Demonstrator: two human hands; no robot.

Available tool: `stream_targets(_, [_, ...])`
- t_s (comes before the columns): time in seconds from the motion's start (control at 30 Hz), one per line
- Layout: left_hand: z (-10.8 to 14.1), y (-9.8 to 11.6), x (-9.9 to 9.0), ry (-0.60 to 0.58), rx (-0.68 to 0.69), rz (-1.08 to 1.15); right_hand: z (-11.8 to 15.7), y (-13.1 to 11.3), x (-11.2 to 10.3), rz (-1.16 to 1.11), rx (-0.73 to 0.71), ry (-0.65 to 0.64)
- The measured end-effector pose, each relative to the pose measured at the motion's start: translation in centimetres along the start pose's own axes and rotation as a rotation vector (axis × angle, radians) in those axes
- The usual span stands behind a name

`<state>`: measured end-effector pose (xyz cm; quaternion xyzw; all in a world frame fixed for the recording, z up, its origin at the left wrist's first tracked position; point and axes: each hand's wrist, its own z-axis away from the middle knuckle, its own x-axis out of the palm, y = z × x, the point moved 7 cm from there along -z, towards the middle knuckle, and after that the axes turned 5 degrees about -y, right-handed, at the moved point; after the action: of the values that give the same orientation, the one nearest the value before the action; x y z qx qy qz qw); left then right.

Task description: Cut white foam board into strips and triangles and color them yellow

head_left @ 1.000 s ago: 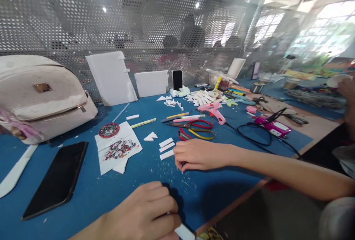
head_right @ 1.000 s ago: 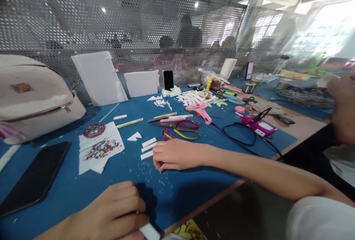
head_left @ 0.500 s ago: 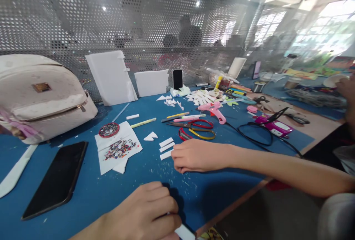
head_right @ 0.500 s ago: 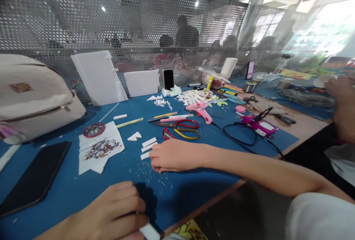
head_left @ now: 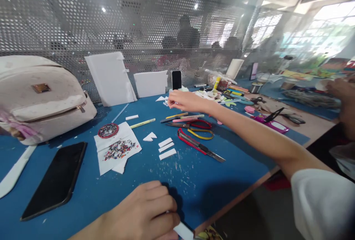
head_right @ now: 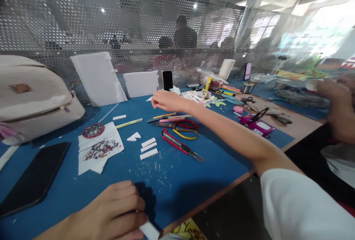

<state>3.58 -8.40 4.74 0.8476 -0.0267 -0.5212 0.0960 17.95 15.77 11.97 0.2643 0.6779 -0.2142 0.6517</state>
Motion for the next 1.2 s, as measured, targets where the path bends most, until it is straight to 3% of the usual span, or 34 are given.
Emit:
stream_targets(0.13, [-0.1, 0.0, -0.1, 0.009, 0.001, 0.0, -3.0, 5.3, 1.4, 0.037, 0.164, -0.01])
stream_targets(0.3, [-0.1, 0.1, -0.2, 0.024, 0.016, 0.007, -4.8, 9.0, 3.4, 0.065, 0.304, -0.018])
stream_targets(0.53, [-0.1, 0.1, -0.2, 0.026, 0.016, -0.025, -5.9, 10.9, 5.3, 0.057, 0.443, 0.013])
stream_targets(0.7, [-0.1, 0.0, -0.1, 0.005, 0.013, -0.022, -5.8, 10.9, 5.2, 0.013, 0.507, 0.092])
stream_targets(0.83, [-0.1, -0.1, -0.1, 0.002, -0.001, -0.029, -5.0, 9.5, 3.5, -0.045, 0.524, 0.186])
stream_targets(0.93, [0.0, -0.4, -0.2, -0.002, -0.007, -0.059, -4.2, 6.7, 2.4, -0.121, 0.455, 0.23])
stream_targets(1.03, [0.6, -1.7, -0.9, 0.038, -0.054, -0.125, -2.8, 2.2, 2.5, -0.231, 0.28, 0.182])
stream_targets(1.2, [2.4, -6.1, -2.4, 0.083, -0.29, -0.194, 1.5, -5.9, 4.6, -0.373, -0.115, 0.023])
